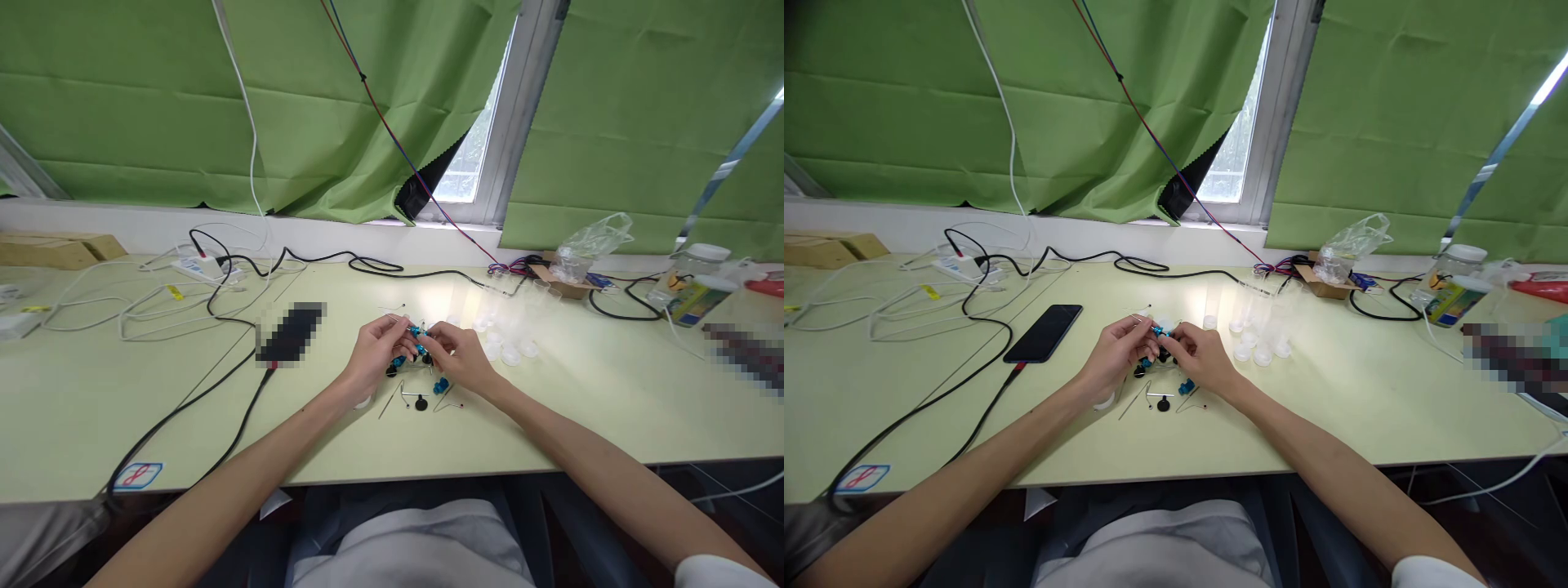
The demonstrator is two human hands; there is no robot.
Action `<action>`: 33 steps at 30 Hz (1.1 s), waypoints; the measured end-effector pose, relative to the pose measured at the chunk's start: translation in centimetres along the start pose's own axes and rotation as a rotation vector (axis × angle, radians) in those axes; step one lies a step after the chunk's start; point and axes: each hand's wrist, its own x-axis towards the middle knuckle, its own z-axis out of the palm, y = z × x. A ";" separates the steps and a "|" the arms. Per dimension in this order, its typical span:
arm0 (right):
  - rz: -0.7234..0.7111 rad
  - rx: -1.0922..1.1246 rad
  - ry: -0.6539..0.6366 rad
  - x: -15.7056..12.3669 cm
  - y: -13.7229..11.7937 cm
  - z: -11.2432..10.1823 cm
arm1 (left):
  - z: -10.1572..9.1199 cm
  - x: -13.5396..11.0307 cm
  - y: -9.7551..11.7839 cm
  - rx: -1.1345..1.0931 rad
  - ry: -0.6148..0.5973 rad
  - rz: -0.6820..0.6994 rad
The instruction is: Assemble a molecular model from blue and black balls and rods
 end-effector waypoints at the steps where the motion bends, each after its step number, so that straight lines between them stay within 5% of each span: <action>1: -0.002 0.000 0.000 0.0 0.0 0.0 | 0.0 0.0 0.0 -0.002 0.000 -0.001; 33: -0.023 -0.024 -0.014 -0.1 0.4 0.0 | 0.3 -0.3 0.4 0.214 -0.016 0.154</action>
